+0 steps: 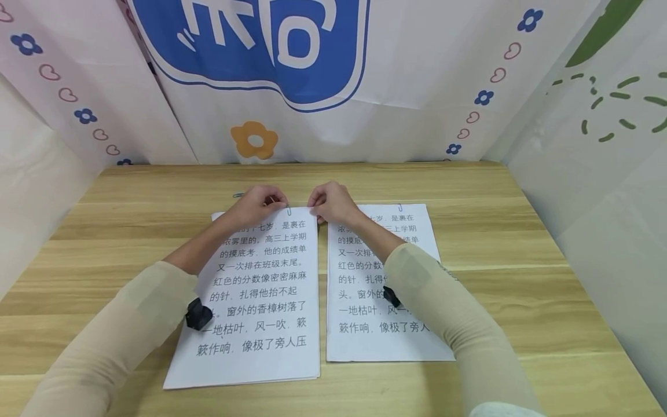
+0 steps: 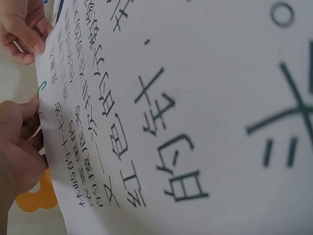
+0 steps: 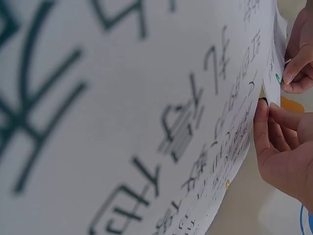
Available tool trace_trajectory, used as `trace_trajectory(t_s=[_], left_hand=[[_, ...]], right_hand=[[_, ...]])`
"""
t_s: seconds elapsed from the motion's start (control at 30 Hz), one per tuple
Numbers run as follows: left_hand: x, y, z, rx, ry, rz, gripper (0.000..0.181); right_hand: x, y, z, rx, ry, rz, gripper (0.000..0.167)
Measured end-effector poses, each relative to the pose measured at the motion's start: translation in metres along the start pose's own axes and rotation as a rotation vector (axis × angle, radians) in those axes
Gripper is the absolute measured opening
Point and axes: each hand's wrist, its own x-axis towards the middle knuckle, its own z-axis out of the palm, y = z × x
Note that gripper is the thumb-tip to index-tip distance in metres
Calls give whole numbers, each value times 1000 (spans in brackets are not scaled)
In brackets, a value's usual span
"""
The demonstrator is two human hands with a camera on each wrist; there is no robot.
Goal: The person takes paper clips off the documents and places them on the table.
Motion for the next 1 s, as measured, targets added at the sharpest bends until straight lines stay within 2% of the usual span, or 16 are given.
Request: trace_trajectory(t_s=[0.37, 1.0], left_hand=[[-1, -3, 1, -25, 4, -5, 12], [4, 0, 4, 18, 2, -1, 12]], right_hand=[[1, 0, 0, -2, -11, 5, 8], [-1, -1, 0, -2, -8, 2, 7]])
